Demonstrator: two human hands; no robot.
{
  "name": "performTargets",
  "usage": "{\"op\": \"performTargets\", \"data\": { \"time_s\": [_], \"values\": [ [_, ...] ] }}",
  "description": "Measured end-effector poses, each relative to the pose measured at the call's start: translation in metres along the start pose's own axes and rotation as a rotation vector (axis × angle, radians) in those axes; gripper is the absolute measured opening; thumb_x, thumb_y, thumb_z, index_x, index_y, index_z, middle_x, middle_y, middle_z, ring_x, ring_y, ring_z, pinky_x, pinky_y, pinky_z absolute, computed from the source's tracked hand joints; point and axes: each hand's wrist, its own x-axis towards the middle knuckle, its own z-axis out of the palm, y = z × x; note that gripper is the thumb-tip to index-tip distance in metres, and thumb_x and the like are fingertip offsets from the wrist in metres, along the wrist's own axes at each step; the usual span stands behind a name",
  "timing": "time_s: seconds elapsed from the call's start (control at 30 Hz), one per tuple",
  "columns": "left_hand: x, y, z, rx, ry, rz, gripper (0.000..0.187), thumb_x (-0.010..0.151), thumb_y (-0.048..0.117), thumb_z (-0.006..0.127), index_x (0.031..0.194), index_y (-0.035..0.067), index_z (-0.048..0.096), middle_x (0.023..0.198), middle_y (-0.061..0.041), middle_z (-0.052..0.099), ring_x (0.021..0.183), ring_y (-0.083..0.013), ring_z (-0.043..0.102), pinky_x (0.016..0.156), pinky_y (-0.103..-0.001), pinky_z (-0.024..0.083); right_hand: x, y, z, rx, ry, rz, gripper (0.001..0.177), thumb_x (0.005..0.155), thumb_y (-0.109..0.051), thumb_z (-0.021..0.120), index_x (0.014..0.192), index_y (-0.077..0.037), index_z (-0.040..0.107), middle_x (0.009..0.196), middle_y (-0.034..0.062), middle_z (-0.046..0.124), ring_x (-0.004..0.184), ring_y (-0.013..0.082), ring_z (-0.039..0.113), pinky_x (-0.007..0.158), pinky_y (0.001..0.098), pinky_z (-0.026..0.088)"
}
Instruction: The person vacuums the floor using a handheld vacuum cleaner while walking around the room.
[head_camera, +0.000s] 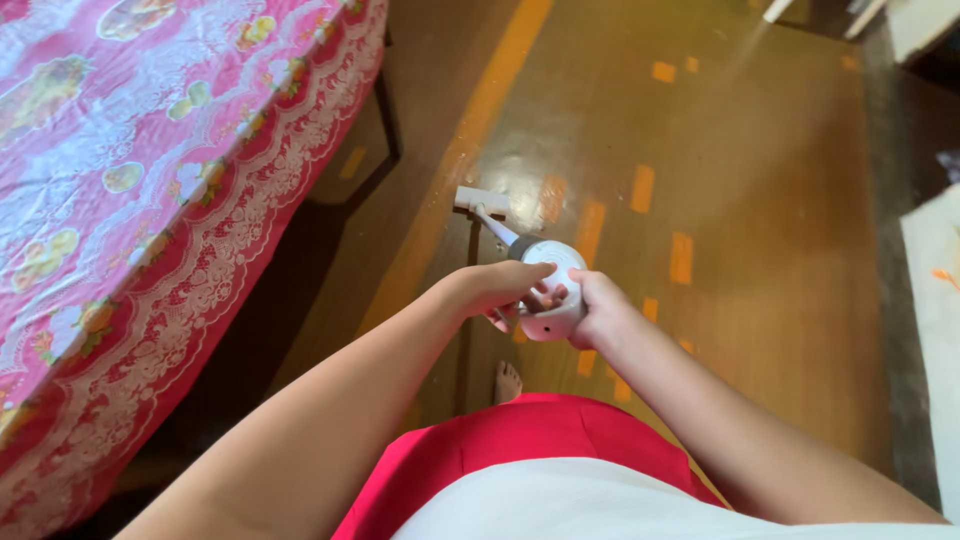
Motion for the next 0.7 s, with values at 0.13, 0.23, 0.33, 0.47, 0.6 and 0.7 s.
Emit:
{"op": "performTargets", "data": {
  "time_s": [0.13,0.23,0.33,0.47,0.6,0.7],
  "values": [
    [-0.043,-0.019,0.037,0.107,-0.097,0.023,0.076,0.098,0.064,0.031,0.13,0.005,0.066,0.123,-0.015,0.07,0.062,-0.0167,0.042,0.06,-0.036,0.051,-0.08,0.058,-0.017,-0.013,0.155,-0.048,0.027,0.101,-0.034,0.054,0.114,-0.01,0.055,0.086,0.0,0.059,0.081,0.0197,0.064,0.09,0.0459,0.055],
    [-0.084,-0.041,0.064,0.136,-0.14,0.051,0.077,0.097,0.065,0.032,0.124,0.004,0.071,0.111,-0.013,0.073,0.059,-0.0159,0.045,0.057,-0.033,0.05,-0.123,0.106,-0.035,-0.005,0.201,-0.058,0.027,0.101,-0.036,0.057,0.113,-0.012,0.058,0.093,0.0023,0.066,0.09,0.0205,0.068,0.091,0.0403,0.056],
    [-0.122,-0.058,0.093,0.187,-0.183,0.074,0.078,0.095,0.066,0.033,0.118,0.003,0.074,0.101,-0.012,0.074,0.055,-0.0174,0.052,0.054,-0.032,0.048,-0.162,0.149,-0.058,0.033,0.25,-0.082,0.029,0.101,-0.037,0.058,0.116,-0.012,0.06,0.097,0.0018,0.068,0.092,0.02,0.07,0.09,0.04,0.056],
    [-0.162,-0.065,0.128,0.216,-0.304,0.111,0.079,0.094,0.069,0.036,0.115,0.002,0.074,0.089,-0.011,0.07,0.049,-0.0187,0.046,0.05,-0.031,0.043,-0.212,0.19,-0.087,0.195,0.252,-0.099,0.03,0.102,-0.036,0.057,0.12,-0.011,0.059,0.1,0.0005,0.067,0.089,0.0174,0.069,0.088,0.0404,0.059],
    [-0.18,-0.068,0.158,0.272,-0.457,0.218,0.08,0.092,0.068,0.04,0.119,0.002,0.075,0.088,-0.01,0.074,0.049,-0.0183,0.051,0.051,-0.03,0.047,-0.257,0.214,-0.114,0.26,0.256,-0.143,0.031,0.104,-0.033,0.054,0.121,-0.007,0.055,0.104,0.0085,0.068,0.087,0.0194,0.07,0.082,0.0381,0.062],
    [-0.182,-0.063,0.175,0.194,-0.634,0.179,0.081,0.094,0.068,0.039,0.129,0.001,0.067,0.098,-0.01,0.078,0.054,-0.0157,0.056,0.056,-0.03,0.054,-0.279,0.22,-0.135,0.297,0.232,-0.158,0.028,0.103,-0.031,0.058,0.118,-0.008,0.058,0.101,0.0066,0.068,0.08,0.0165,0.069,0.072,0.0299,0.062]
  ]
}}
